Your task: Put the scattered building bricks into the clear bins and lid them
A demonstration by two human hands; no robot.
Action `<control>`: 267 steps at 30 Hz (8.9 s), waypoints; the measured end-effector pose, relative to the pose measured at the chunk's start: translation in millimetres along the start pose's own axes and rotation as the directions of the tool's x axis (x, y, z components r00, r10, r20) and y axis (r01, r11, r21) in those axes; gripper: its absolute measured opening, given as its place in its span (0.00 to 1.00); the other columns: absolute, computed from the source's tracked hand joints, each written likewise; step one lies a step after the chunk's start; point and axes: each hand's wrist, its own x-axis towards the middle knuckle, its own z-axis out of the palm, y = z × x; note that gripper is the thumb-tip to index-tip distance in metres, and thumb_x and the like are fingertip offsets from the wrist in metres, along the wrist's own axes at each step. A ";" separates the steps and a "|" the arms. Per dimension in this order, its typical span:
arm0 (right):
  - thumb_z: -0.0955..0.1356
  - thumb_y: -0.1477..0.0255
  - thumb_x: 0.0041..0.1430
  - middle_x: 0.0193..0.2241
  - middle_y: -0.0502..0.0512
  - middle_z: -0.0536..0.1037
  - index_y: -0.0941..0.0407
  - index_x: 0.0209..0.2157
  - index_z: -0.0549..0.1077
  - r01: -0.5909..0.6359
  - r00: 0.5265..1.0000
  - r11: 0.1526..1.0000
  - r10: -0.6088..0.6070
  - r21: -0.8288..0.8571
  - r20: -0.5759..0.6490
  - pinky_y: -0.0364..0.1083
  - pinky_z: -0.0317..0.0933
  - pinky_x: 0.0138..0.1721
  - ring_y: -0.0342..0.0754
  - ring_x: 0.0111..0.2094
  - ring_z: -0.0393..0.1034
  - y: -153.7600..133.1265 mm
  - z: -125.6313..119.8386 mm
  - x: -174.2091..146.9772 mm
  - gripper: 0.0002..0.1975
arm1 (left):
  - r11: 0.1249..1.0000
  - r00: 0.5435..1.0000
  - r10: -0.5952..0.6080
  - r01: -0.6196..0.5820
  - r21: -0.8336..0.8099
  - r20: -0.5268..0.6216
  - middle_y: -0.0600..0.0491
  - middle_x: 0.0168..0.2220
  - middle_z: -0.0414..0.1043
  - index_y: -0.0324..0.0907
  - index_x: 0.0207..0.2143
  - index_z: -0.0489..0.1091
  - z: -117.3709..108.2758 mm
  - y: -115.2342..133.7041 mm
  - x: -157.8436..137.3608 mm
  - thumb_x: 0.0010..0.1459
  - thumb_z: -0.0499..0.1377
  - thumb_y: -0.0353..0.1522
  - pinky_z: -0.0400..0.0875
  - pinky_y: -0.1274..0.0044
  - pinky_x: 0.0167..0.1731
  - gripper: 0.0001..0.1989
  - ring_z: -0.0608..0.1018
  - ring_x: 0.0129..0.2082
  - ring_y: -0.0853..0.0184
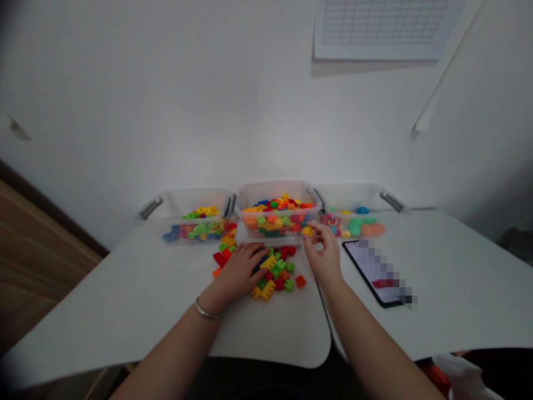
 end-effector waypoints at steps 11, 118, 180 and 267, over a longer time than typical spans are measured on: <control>0.68 0.64 0.53 0.34 0.55 0.76 0.54 0.37 0.68 0.038 0.996 0.999 -0.039 -0.010 -0.075 0.51 0.67 0.41 0.50 0.35 0.71 -20.1 24.4 79.2 0.11 | 1.000 0.999 -0.020 0.020 -0.002 0.035 0.46 0.62 0.64 0.44 0.61 0.64 -5.4 2.9 1.2 0.63 0.57 0.39 0.53 0.56 0.64 0.24 0.65 0.62 0.54; 0.67 0.73 0.57 0.36 0.55 0.81 0.53 0.37 0.78 0.232 0.744 0.954 -0.049 -0.189 0.667 0.52 0.66 0.44 0.52 0.40 0.73 39.1 21.0 19.2 0.08 | 0.846 0.832 -0.513 0.532 0.041 -0.212 0.46 0.53 0.74 0.41 0.54 0.71 -34.0 -35.2 -3.5 0.61 0.54 0.28 0.70 0.68 0.52 0.19 0.76 0.50 0.57; 0.70 0.67 0.57 0.46 0.58 0.79 0.51 0.48 0.73 0.235 0.740 0.965 -0.255 0.116 0.623 0.55 0.66 0.50 0.53 0.48 0.73 -3.2 33.8 -6.7 0.16 | 0.690 0.977 -0.172 0.030 -0.724 -0.123 0.49 0.41 0.76 0.42 0.39 0.72 -10.0 1.2 7.2 0.54 0.62 0.27 0.74 0.70 0.48 0.09 0.78 0.43 0.64; 0.66 0.61 0.57 0.42 0.59 0.80 0.55 0.41 0.74 -0.010 0.992 0.992 0.025 -0.123 0.122 0.55 0.66 0.49 0.53 0.43 0.74 -14.1 26.8 106.8 0.15 | 0.996 1.000 0.017 -0.017 -0.085 0.003 0.47 0.51 0.74 0.42 0.49 0.73 -26.7 -31.0 27.9 0.61 0.57 0.30 0.70 0.68 0.53 0.14 0.74 0.51 0.60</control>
